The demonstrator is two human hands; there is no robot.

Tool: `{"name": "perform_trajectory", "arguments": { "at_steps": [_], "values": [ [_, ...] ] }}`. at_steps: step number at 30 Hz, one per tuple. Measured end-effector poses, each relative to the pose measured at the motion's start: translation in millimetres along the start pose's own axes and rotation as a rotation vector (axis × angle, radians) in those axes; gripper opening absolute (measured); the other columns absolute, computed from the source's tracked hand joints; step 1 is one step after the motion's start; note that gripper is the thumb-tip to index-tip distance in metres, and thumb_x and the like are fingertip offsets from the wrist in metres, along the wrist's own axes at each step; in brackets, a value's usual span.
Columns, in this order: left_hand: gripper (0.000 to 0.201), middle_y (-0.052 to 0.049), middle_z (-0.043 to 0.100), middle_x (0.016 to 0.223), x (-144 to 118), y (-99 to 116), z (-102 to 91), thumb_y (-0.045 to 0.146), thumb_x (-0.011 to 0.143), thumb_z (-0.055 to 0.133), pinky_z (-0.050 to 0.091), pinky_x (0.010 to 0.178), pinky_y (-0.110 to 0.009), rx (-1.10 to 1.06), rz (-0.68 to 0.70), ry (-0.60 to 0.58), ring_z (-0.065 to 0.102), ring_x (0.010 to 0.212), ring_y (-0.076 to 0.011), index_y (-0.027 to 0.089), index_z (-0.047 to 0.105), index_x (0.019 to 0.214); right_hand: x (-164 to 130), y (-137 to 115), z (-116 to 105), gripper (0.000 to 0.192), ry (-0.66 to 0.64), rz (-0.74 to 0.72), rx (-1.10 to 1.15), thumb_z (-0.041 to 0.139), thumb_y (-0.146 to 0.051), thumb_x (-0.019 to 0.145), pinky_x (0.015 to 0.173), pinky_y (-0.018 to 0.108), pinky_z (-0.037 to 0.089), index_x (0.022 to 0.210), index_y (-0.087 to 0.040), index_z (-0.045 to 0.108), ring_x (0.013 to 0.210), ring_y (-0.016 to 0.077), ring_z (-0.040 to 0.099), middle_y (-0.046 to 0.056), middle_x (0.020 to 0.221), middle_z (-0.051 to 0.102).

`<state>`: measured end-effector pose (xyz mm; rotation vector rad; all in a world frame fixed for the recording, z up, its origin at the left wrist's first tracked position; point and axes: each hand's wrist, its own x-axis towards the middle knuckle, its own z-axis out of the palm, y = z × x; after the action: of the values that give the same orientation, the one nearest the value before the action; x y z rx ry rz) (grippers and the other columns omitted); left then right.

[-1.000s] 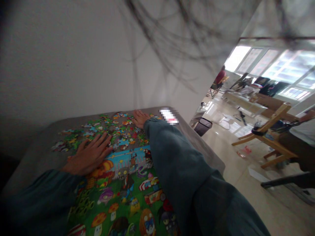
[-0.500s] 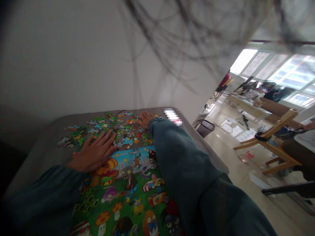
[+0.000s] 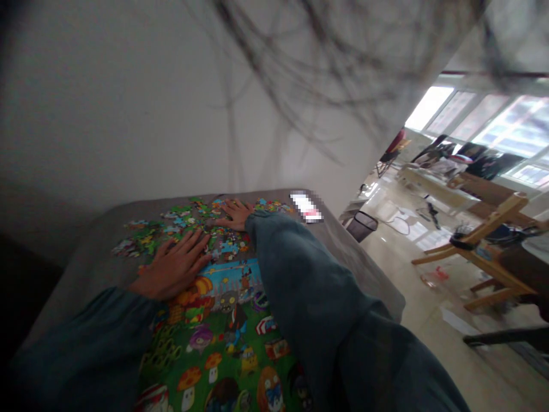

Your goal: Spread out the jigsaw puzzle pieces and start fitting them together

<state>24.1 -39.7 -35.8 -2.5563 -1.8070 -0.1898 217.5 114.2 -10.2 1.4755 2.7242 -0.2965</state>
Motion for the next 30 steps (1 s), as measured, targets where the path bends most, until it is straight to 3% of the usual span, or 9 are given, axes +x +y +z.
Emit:
{"name": "perform_trajectory", "arguments": {
  "at_steps": [4, 7, 11, 16, 19, 25, 30],
  "values": [
    [0.063, -0.009, 0.027, 0.17, 1, 1, -4.4, 0.049, 0.106, 0.025, 0.023, 0.123, -0.056, -0.023, -0.009, -0.012, 0.025, 0.157, -0.0314, 0.018, 0.038, 0.159, -16, 2, -5, 0.077, -0.019, -0.047, 0.006, 0.035, -0.068, 0.101, 0.128, 0.059, 0.009, 0.165, -0.026, 0.022, 0.16, 0.0312, 0.01, 0.002, 0.173, 0.011],
    [0.064, -0.008, 0.029, 0.17, 2, -2, -13.4, 0.049, 0.105, 0.023, 0.028, 0.122, -0.053, -0.035, -0.01, 0.01, 0.023, 0.157, -0.03, 0.018, 0.039, 0.159, -18, 2, -12, 0.072, 0.021, -0.026, -0.005, 0.037, -0.065, 0.103, 0.128, 0.059, 0.012, 0.163, -0.026, 0.03, 0.159, 0.0314, 0.019, 0.004, 0.17, 0.027],
    [0.064, -0.012, 0.038, 0.165, 2, -18, -23.0, 0.046, 0.104, 0.021, 0.026, 0.123, -0.057, -0.004, -0.1, 0.133, 0.027, 0.156, -0.0326, 0.016, 0.047, 0.154, -9, -8, -16, 0.061, 0.173, -0.062, -0.061, 0.039, -0.059, 0.104, 0.125, 0.054, 0.024, 0.155, -0.026, 0.045, 0.153, 0.0294, 0.034, 0.007, 0.16, 0.048],
    [0.069, -0.02, 0.033, 0.166, 0, -54, -22.0, 0.049, 0.105, 0.019, 0.021, 0.122, -0.068, -0.034, -0.357, 0.119, 0.024, 0.155, -0.0409, 0.007, 0.045, 0.152, 11, -37, -3, 0.065, 0.145, -0.256, -0.079, 0.042, -0.056, 0.104, 0.127, 0.048, 0.024, 0.159, -0.021, 0.038, 0.157, 0.026, 0.027, 0.007, 0.168, 0.032],
    [0.075, -0.024, 0.024, 0.168, -2, -65, -21.7, 0.052, 0.105, 0.015, 0.02, 0.121, -0.071, -0.08, -0.448, 0.067, 0.022, 0.155, -0.0424, 0.0, 0.036, 0.155, 16, -44, 6, 0.068, 0.127, -0.22, -0.073, 0.038, -0.059, 0.104, 0.128, 0.045, 0.022, 0.159, -0.019, 0.039, 0.157, 0.0263, 0.027, 0.008, 0.168, 0.032],
    [0.079, -0.026, 0.023, 0.168, -2, -63, -22.9, 0.054, 0.104, 0.013, 0.018, 0.12, -0.073, -0.102, -0.462, 0.018, 0.021, 0.156, -0.0413, -0.001, 0.032, 0.157, 8, -36, 6, 0.067, 0.13, -0.136, -0.103, 0.03, -0.059, 0.106, 0.127, 0.05, 0.022, 0.158, -0.019, 0.04, 0.157, 0.028, 0.025, 0.007, 0.167, 0.033],
    [0.083, -0.021, 0.026, 0.169, 0, -60, -15.4, 0.06, 0.099, 0.012, 0.018, 0.124, -0.065, -0.08, -0.433, 0.003, 0.02, 0.158, -0.0358, 0.008, 0.033, 0.16, 5, -34, 5, 0.068, 0.156, -0.143, -0.121, 0.033, -0.061, 0.104, 0.126, 0.049, 0.025, 0.153, -0.015, 0.046, 0.155, 0.0286, 0.029, 0.012, 0.164, 0.038]
  ]
}}
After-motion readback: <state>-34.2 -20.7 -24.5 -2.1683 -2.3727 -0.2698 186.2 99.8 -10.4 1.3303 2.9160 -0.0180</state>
